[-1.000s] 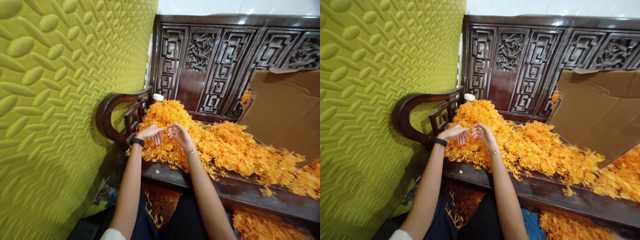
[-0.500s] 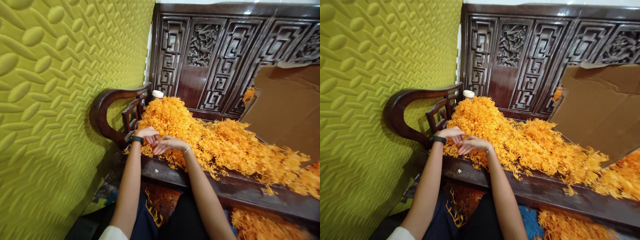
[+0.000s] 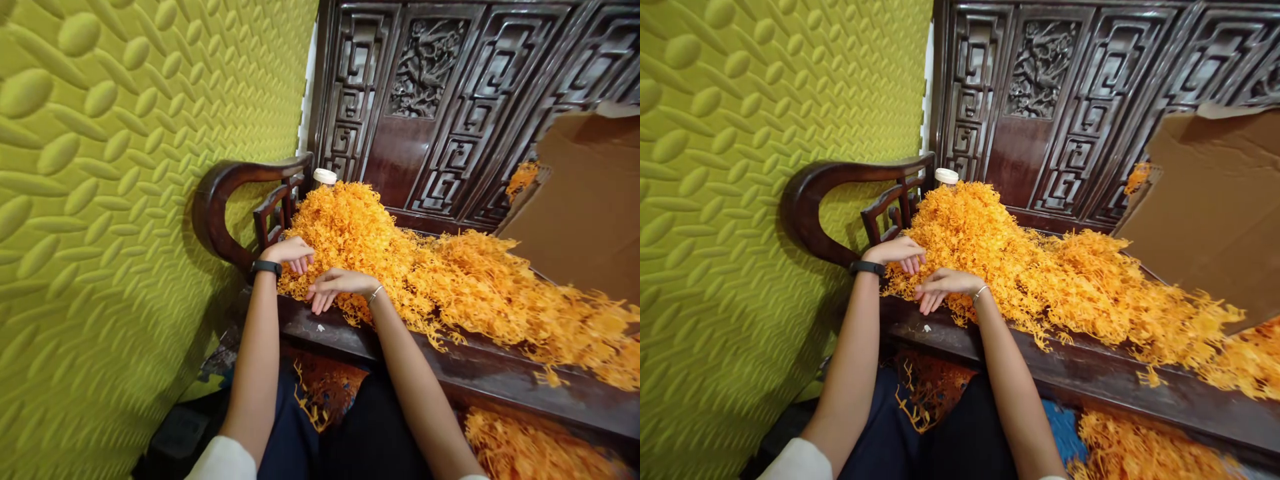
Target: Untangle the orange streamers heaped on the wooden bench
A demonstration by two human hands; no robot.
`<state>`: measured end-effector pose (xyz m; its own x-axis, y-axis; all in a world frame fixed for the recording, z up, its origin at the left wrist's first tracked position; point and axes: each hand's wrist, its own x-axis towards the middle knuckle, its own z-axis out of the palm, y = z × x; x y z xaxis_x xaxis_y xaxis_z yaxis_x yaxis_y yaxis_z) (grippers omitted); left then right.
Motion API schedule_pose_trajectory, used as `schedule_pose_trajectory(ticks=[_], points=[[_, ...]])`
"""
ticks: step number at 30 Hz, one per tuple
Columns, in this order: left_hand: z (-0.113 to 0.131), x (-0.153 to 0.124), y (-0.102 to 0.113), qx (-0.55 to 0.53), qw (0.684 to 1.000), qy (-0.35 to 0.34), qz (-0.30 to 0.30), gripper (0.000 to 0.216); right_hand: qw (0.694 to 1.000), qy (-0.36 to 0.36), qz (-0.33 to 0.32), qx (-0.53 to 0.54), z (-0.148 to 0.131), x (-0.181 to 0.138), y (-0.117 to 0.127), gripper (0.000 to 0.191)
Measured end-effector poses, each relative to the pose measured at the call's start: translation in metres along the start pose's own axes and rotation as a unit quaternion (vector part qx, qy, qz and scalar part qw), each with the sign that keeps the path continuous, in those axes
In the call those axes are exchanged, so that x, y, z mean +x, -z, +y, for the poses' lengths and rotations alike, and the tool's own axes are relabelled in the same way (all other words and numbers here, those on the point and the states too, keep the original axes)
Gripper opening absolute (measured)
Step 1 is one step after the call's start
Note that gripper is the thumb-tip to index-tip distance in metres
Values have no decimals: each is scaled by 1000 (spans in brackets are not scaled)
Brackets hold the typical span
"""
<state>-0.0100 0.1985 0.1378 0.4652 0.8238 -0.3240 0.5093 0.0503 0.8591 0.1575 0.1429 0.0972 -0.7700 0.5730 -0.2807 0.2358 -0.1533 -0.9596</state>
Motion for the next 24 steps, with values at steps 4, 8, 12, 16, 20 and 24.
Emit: schedule_pose_trajectory(ticks=[4,8,12,16,20,24], points=[[-6,4,2,22,1000,14,5,15,994,24,92,59,7,15,-4,37],[-10,11,2,37,999,8,21,14,986,51,142,74,11,19,-2,25],[-11,11,4,62,998,1,22,15,980,71,166,85,14,21,-2,21],[-13,10,3,105,993,-11,50,21,975,80,188,83,14,25,-4,14],[-12,13,-18,181,967,-26,176,30,969,85,227,52,14,29,-6,7],[0,13,-48,250,905,-66,337,33,932,147,330,16,16,29,-11,4]])
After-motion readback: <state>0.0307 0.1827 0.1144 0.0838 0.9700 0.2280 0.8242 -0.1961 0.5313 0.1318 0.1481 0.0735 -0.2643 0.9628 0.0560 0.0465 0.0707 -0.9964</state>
